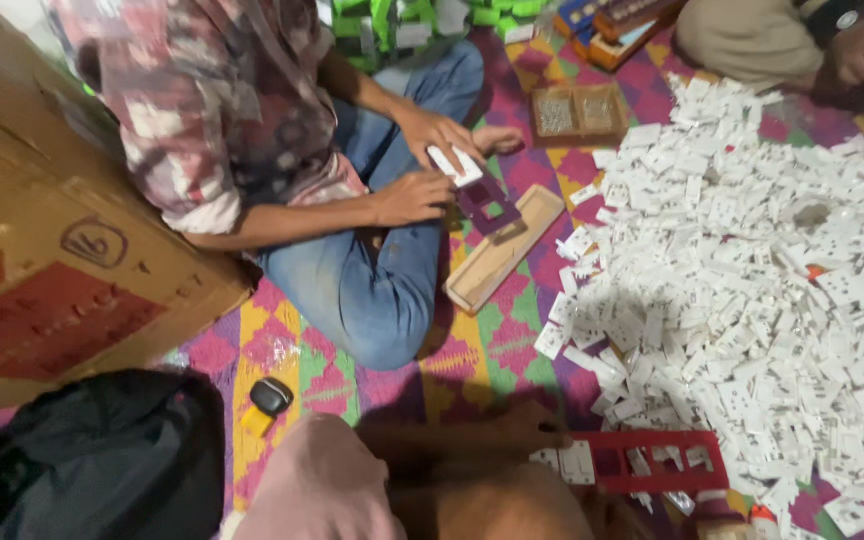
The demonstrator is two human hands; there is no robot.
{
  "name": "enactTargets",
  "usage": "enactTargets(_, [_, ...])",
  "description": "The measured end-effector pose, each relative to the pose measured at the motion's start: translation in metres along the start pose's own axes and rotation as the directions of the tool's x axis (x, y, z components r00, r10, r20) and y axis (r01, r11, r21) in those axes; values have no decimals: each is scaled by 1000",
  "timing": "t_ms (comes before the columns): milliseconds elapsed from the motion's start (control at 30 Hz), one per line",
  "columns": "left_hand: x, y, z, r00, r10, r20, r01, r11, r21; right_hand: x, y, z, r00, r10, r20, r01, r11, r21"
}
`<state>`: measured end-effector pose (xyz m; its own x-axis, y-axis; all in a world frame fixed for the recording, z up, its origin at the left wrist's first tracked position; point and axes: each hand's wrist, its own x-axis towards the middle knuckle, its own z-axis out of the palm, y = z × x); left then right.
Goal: The person sits on a patterned mat and assembles white electrical socket modules into a red plastic frame. They pick up each module, place it into a slot in the frame, and secure it with small metal screws from a wooden box using a screwdriver. Another person works nearby on a similar assembly.
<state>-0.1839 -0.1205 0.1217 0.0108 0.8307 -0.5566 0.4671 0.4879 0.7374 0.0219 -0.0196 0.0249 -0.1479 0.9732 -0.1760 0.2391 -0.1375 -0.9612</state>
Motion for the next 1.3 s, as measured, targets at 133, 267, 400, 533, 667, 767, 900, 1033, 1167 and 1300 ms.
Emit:
enactTargets(133, [-8,3,21,993,-32,110,35,999,-29,-17,33,-33,1000,13,18,-11,995,-102])
enactTargets(267, [-1,-1,14,990,-84,111,84,996,3,-8,50,-38,1000,11,-17,-12,999,-52])
enactTargets(400, [-3,2,-6,990,-99,98,96,995,33,-2,35,-25,1000,-3,-15,2,997,-83])
enactTargets(533, [6,6,-5,992,-83,92,78,996,53,1,36,-21,994,-107,28,101,982,160])
enactTargets(667, [15,2,4,992,-87,91,80,994,70,-1,49,-25,999,9,-35,-11,998,-62])
enactTargets(767, [18,0,0,990,-107,94,100,992,75,-2,55,-27,992,-125,-11,123,985,-119])
enactTargets(900, [11,-3,-18,988,-126,86,123,992,39,6,56,-22,997,74,-17,-73,997,19])
enactTargets(1033, [1,-5,-30,985,-149,84,150,989,-1,17,56,-17,993,41,108,-50,995,82])
enactTargets(1167, [0,-4,-35,985,-150,89,153,988,-25,17,59,-13,990,82,118,-103,977,187])
enactTargets(1300, [3,-5,-37,985,-144,99,149,988,-46,12,62,-8,986,87,139,-136,907,398])
